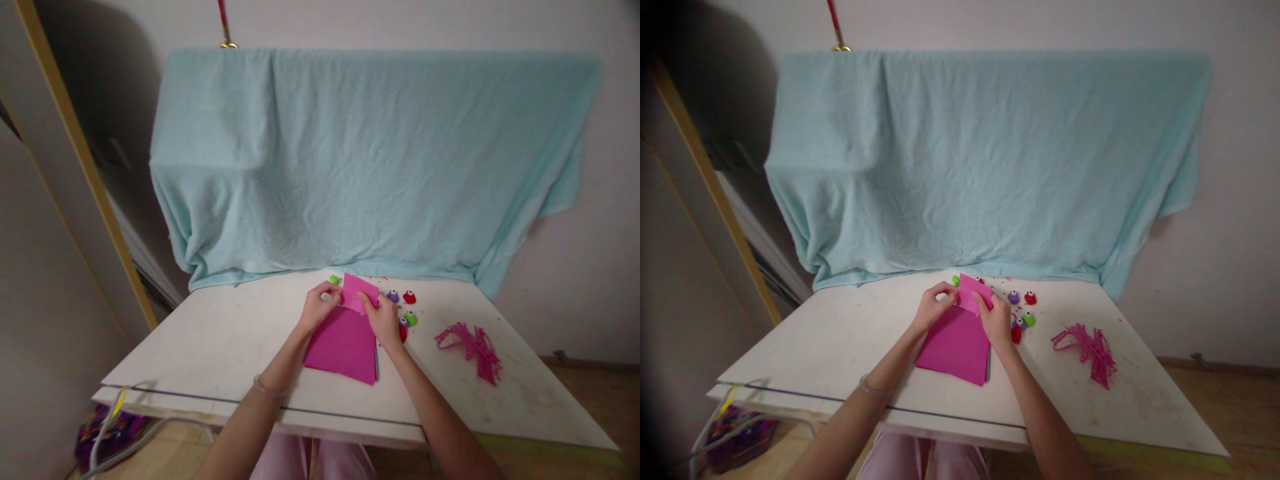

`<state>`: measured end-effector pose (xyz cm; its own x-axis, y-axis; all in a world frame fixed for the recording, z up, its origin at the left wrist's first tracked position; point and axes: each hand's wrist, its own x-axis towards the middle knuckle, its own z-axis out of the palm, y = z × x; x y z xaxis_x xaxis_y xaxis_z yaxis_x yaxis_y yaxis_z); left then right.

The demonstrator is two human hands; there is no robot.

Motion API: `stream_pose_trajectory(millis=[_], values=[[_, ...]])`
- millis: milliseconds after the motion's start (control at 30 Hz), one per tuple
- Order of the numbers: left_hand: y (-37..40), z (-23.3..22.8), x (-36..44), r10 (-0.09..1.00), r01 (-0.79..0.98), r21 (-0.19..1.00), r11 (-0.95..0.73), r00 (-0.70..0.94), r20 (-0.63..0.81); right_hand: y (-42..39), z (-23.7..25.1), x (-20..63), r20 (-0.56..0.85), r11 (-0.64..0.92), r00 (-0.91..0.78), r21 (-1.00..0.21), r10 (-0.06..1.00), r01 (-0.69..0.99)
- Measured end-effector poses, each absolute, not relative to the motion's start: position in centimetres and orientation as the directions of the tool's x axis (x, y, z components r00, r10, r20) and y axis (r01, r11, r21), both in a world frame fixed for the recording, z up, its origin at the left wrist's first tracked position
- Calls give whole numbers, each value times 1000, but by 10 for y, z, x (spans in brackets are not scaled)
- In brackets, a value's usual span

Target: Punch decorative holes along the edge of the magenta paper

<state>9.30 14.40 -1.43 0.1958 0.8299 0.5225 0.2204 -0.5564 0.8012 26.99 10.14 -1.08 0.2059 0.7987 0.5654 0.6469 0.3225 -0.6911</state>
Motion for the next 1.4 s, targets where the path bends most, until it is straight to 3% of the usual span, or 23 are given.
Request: stream_pose_trajectory(millis=[600,833,933,1400], values=[[148,-27,100,854,396,769,-502,86,513,93,-10,257,599,394,104,-638,794,661],[171,-36,72,875,325,874,-361,-206,438,99,-11,273,620,305,285,-670,731,676],[174,-37,65,886,268,909,-320,-254,388,105,-13,279,587,288,325,-716,742,636],[167,-40,91,931,40,930,-366,22,365,105,-20,268,471,315,267,-826,841,467]])
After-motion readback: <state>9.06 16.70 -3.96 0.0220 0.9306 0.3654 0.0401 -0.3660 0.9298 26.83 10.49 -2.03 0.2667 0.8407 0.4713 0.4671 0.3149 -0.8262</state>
